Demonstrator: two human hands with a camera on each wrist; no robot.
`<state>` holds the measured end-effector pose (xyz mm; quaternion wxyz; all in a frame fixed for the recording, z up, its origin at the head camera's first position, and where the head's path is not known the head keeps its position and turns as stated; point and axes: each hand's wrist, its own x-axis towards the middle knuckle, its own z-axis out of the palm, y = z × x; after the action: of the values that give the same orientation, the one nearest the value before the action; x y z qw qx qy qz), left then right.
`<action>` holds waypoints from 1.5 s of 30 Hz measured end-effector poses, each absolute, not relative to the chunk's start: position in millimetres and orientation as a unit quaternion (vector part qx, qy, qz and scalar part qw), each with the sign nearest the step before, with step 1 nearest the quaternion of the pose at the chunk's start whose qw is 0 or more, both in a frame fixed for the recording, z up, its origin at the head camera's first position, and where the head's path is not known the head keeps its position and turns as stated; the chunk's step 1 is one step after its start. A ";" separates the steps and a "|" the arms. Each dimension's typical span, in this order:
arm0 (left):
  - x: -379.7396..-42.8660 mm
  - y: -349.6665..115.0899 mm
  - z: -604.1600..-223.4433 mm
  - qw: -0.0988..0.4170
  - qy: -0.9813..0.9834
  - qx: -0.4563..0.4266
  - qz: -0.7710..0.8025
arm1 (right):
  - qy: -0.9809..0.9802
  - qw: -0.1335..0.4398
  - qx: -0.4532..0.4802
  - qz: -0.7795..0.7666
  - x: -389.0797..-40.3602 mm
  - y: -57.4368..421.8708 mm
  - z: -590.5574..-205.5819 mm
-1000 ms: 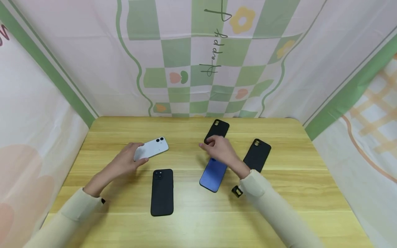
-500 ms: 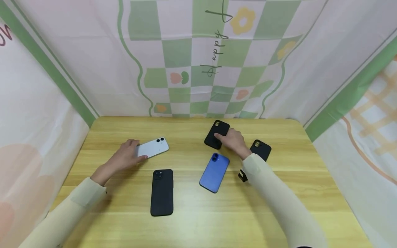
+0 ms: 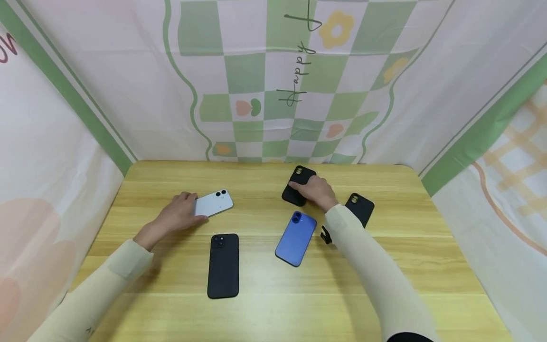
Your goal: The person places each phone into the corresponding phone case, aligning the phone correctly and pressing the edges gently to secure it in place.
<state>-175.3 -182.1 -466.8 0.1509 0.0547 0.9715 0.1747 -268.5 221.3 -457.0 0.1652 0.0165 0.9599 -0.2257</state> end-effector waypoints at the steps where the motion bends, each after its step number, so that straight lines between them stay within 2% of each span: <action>1: -175.7 -181.0 -467.6 0.148 0.972 0.057 0.172 | 0.961 0.169 0.022 -0.217 -268.8 219.2 -457.4; 14: -179.7 -169.9 -468.1 0.129 0.981 0.065 0.133 | 0.968 0.187 0.039 -0.160 -274.9 201.3 -458.2; 24: -187.0 -170.6 -472.9 0.127 0.979 0.082 0.136 | 0.968 0.162 0.004 -0.191 -279.7 190.5 -459.3; 37: -189.7 -170.3 -471.4 0.111 0.978 0.046 0.172 | 0.956 0.146 0.022 -0.253 -280.4 184.5 -458.5; 45: -190.6 -167.0 -470.5 0.123 0.974 0.030 0.190 | 0.959 0.125 0.003 -0.253 -280.4 183.7 -458.0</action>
<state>-190.6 -167.0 -470.5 0.1225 0.0296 0.9737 0.1898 -280.4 183.7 -458.0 0.1246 0.0032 0.9594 -0.2530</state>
